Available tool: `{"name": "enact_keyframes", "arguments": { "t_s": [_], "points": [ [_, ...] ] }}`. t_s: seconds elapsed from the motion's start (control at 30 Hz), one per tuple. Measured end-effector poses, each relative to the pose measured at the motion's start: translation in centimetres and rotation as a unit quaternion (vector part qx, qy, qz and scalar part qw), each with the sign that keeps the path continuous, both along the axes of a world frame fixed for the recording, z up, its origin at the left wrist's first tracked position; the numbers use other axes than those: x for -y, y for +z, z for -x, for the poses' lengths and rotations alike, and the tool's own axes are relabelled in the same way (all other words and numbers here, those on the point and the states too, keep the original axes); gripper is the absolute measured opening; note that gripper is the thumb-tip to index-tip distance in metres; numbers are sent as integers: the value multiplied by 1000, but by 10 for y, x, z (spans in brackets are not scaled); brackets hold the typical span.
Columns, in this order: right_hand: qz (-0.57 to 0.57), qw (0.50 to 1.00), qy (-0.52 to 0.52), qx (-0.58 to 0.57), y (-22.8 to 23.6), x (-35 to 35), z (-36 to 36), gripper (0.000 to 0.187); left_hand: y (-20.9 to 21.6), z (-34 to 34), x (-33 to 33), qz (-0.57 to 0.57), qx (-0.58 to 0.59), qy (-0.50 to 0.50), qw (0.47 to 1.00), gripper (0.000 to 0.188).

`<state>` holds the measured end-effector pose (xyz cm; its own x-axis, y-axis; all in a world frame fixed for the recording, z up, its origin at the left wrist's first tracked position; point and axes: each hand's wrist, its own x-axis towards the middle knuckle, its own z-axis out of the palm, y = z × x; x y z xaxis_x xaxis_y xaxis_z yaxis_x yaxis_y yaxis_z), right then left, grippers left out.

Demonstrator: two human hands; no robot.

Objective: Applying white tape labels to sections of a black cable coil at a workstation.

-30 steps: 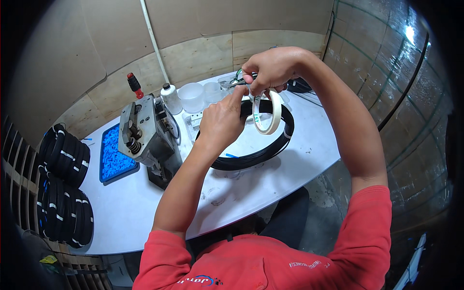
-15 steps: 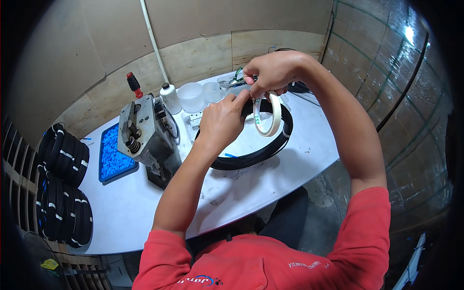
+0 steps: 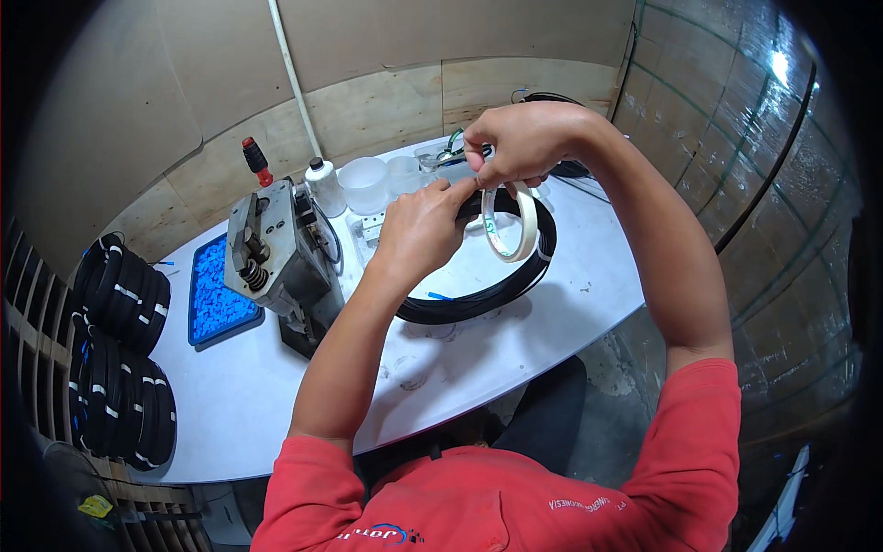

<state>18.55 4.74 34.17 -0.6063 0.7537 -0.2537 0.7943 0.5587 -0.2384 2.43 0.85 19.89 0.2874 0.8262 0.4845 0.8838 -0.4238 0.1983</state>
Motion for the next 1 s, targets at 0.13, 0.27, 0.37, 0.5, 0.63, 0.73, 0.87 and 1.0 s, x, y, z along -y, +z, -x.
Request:
{"name": "enact_keyframes", "arguments": {
  "t_s": [0.13,0.27,0.37,0.5,0.63,0.73,0.87,1.0],
  "points": [
    [-46,999,16,-18,-6,16,-4,20,-1,5,-3,7,-3,4,1000,34],
    [-127,984,54,-109,-14,34,-22,20,2,9,-6,19,41,18,999,34],
    [-161,975,45,-145,-14,37,-22,21,0,19,-7,40,55,43,997,35],
    [-109,981,13,-163,-9,25,-18,22,-3,12,-4,13,56,37,998,45],
    [-80,990,10,-117,-7,8,-4,22,-6,2,4,-25,61,34,997,66],
    [-62,996,5,-58,-4,1,3,21,-4,-1,6,-14,61,50,997,66],
    [47,993,-15,-108,-10,-13,5,19,-1,-1,9,-8,56,52,997,66],
    [115,983,-38,-137,-16,-20,2,18,-3,0,8,-11,44,41,998,61]
  ]
}}
